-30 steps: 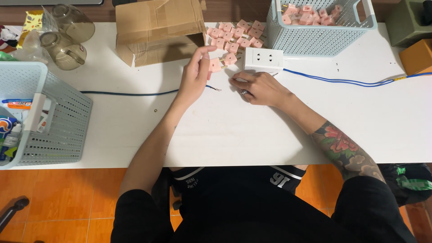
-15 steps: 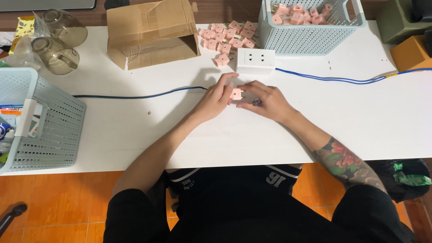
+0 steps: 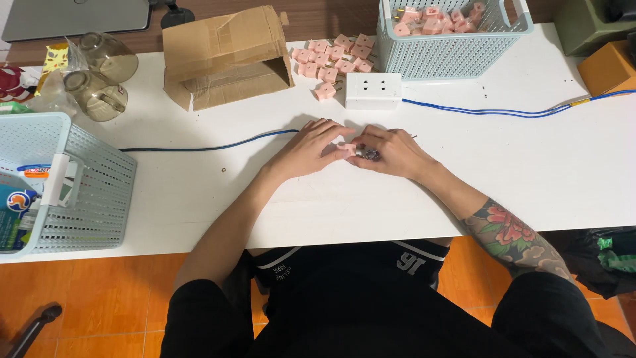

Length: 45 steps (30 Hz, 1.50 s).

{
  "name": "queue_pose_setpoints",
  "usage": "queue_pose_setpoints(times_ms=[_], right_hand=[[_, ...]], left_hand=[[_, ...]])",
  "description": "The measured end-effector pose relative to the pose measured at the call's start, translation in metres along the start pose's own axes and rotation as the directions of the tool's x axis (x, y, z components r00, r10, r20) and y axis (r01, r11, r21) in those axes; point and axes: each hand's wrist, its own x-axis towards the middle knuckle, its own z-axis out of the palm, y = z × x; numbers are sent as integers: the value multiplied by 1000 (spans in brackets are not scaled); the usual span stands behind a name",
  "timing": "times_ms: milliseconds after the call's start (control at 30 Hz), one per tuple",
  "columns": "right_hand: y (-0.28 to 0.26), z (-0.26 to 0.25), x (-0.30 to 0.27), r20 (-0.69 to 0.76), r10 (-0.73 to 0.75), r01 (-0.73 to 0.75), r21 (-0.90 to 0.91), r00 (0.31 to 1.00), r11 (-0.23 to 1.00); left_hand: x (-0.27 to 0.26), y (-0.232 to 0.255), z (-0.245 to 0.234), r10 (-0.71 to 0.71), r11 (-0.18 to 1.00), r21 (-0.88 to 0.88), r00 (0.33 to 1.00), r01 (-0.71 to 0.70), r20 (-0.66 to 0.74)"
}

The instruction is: Using a small screwdriver to remove internal metal components from pink plastic electrical housings.

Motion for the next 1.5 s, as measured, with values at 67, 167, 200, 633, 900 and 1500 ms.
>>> queue_pose_setpoints(times_ms=[67,167,200,633,900,1500], right_hand=[[5,4,-1,7,17,-18,11,1000,1000],[0,-3,0,13,48,-48,42,999,998],[-4,-7,0,12,62,-63,64,998,996],[25,-2,-5,-88,153,-138,153,984,978],[21,-24,2,-58,228,-224,76,972,972],[19,-42,14,-356,100,27,336,929,941]], left_hand=[[0,-16,7,-12,1000,15,1000,12,-1],[-1,-22,8,-30,998,50,1000,30,2],[-2,-22,7,-37,997,70,999,36,7],[6,-38,35,97,982,177,975,-61,-199],[3,-30,23,81,987,157,961,-40,-266],[4,-20,32,158,971,215,951,-101,-265]])
